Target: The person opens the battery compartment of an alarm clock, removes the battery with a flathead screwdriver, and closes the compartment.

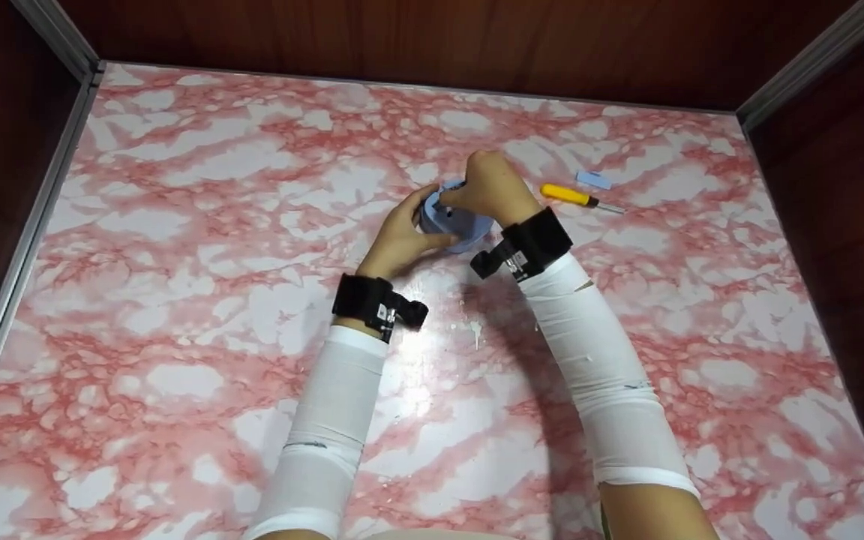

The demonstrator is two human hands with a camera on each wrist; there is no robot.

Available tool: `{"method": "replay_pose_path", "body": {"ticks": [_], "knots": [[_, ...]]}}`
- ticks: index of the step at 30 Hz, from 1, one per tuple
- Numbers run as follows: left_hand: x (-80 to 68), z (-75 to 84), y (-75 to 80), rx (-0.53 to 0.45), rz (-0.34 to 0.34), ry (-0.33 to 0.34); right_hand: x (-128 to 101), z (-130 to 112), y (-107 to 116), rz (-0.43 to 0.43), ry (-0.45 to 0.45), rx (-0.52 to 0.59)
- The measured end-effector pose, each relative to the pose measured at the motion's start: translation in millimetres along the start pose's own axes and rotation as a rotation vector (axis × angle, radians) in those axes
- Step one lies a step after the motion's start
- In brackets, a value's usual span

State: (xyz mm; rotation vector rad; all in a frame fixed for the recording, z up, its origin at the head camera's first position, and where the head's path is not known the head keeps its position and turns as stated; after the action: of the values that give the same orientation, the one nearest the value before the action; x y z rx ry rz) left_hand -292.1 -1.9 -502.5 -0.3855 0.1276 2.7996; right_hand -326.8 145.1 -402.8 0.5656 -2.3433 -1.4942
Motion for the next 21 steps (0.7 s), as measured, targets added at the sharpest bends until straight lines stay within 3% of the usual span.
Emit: {"method": "replay_pose_path", "body": {"ticks": [6,12,21], "knots": [[-0.9,-0.2,-1.1,-0.016,-0.007,0.008,-4,9,1,0.005,0.025,0.031],[0.3,0.7,-2.6,-0.114,-0.035,0.015,-9,13,1,0.030,0.065,0.037],[-1.1,1.0,-1.0,-0.107,-0.038,0.010,-15,20,1,0.063,0.057,-0.007]]}}
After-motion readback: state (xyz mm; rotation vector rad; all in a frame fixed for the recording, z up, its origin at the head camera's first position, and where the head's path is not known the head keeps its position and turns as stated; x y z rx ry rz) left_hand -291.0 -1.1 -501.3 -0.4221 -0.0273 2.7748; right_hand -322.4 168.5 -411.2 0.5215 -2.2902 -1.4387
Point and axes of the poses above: each hand's wrist, its own x-axis towards the middle knuckle, its own y-axis out of the back of the hand, z = x × y, the point moved 2 cm from there along x, towards the middle knuckle, and after that the axes turned 13 degrees about y, right-handed, at the moved point
